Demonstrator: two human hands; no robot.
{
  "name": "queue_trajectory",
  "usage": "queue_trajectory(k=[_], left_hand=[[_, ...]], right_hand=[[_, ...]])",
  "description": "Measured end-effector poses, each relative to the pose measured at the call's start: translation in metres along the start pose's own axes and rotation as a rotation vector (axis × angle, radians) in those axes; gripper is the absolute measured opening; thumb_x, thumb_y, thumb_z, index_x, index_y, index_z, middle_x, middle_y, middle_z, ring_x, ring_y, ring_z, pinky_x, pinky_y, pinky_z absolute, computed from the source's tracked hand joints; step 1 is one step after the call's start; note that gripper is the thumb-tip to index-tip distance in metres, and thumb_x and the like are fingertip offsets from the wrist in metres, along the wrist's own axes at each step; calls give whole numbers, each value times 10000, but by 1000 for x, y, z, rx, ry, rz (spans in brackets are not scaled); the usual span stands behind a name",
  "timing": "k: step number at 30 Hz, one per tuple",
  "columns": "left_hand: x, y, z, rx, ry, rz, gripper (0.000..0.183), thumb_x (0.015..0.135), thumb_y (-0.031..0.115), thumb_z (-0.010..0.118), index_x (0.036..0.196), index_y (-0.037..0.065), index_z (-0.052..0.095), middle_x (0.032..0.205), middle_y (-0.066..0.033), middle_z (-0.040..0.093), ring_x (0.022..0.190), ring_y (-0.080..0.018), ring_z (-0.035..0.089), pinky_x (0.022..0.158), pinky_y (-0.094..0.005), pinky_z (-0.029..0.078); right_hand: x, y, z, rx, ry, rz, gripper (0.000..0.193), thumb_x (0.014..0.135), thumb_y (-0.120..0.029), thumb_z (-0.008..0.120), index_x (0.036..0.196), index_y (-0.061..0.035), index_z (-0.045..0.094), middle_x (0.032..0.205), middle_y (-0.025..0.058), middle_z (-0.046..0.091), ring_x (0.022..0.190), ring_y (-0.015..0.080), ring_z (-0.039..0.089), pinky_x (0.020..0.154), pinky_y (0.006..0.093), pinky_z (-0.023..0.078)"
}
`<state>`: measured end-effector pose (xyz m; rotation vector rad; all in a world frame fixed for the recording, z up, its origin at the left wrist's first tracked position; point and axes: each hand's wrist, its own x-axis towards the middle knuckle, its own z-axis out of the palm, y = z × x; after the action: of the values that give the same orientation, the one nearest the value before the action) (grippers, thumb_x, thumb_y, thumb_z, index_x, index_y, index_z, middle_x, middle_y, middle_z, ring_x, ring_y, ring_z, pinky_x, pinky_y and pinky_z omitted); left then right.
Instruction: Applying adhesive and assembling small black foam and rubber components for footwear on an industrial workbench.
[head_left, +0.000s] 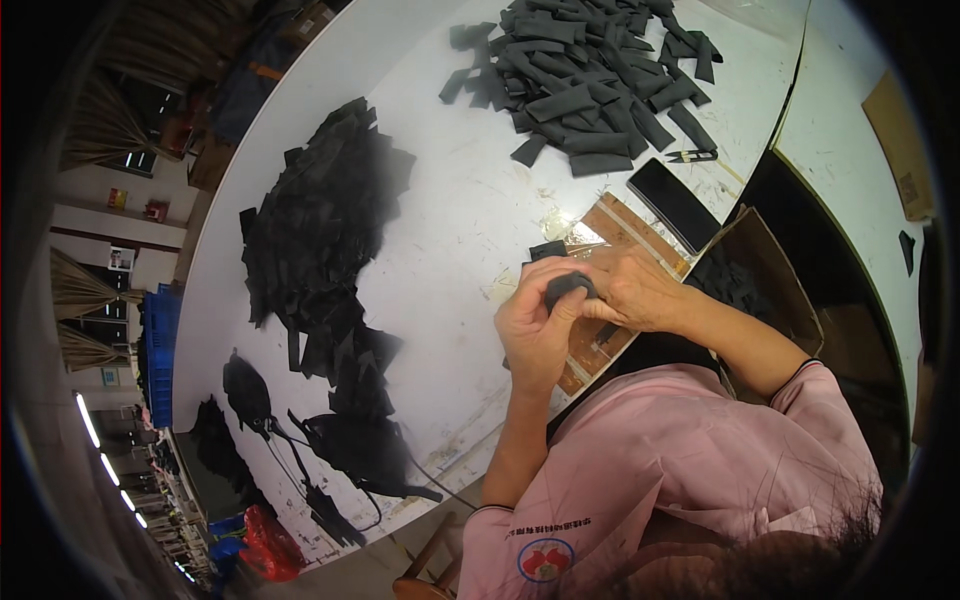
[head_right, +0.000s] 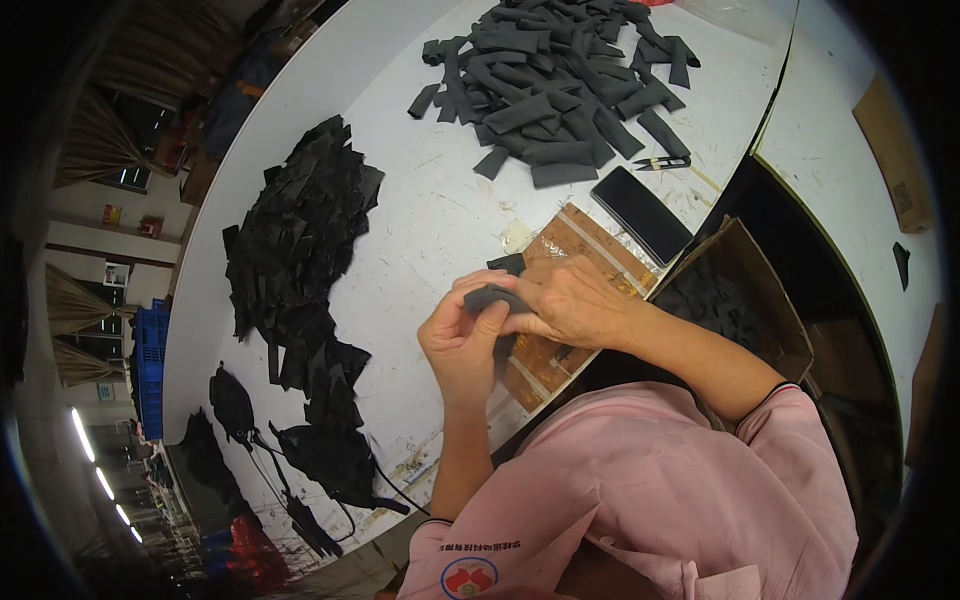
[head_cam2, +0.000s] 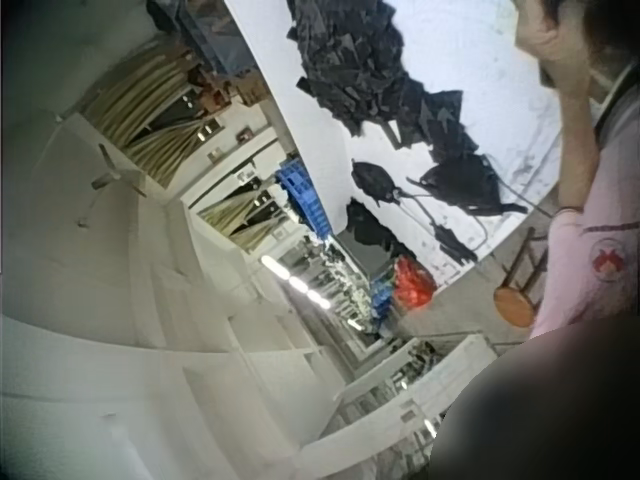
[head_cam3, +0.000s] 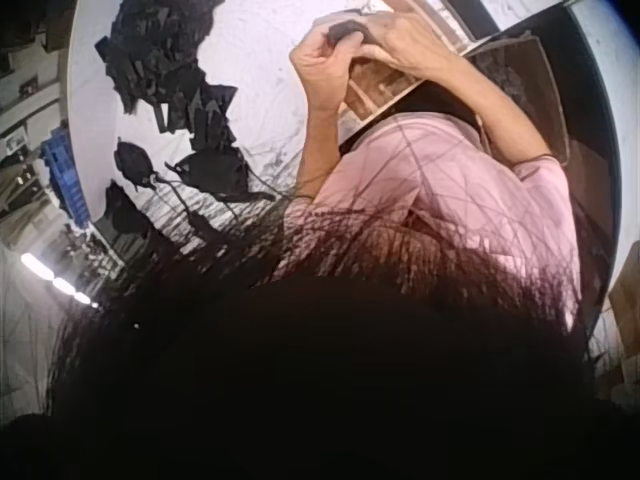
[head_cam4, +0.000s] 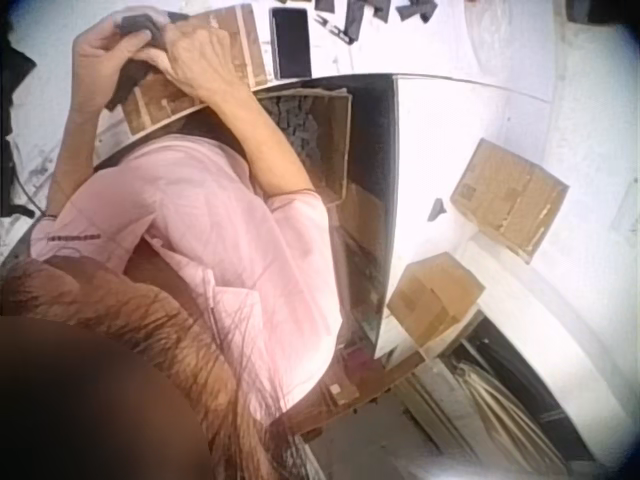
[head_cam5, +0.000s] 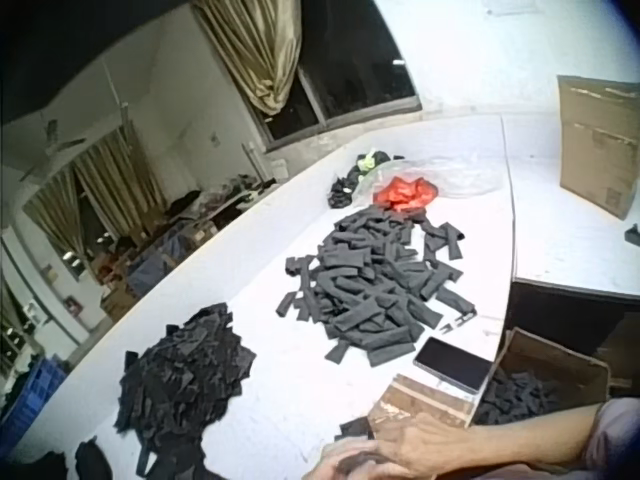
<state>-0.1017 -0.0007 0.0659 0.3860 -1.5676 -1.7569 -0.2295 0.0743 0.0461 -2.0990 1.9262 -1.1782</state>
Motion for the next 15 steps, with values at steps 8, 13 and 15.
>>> queue_trajectory(k=[8, 13, 15], left_hand=[[3, -18, -7, 60, -37, -121, 77, 768, -28, 568, 843, -43, 569, 929, -94, 553, 848, -142, 523, 744, -250, 424], [6, 13, 2, 12, -97, -82, 110, 822, -9, 494, 865, -70, 574, 971, -148, 552, 844, -167, 556, 677, -237, 495], [2, -19, -11, 101, -113, -18, 98, 809, -12, 513, 868, -64, 572, 955, -123, 548, 829, -151, 547, 693, -241, 487]], right_hand=[[-11, 14, 16, 128, -128, 145, 242, 774, -251, 569, 733, -15, 534, 630, 124, 522, 616, 304, 537, 520, 383, 412], [-5, 7, 6, 178, -14, -8, 256, 777, -251, 570, 725, -4, 529, 630, 148, 525, 619, 328, 538, 535, 394, 415], [-11, 17, 24, 246, -37, 74, 274, 781, -272, 566, 716, -9, 528, 623, 152, 523, 607, 334, 530, 533, 394, 410]])
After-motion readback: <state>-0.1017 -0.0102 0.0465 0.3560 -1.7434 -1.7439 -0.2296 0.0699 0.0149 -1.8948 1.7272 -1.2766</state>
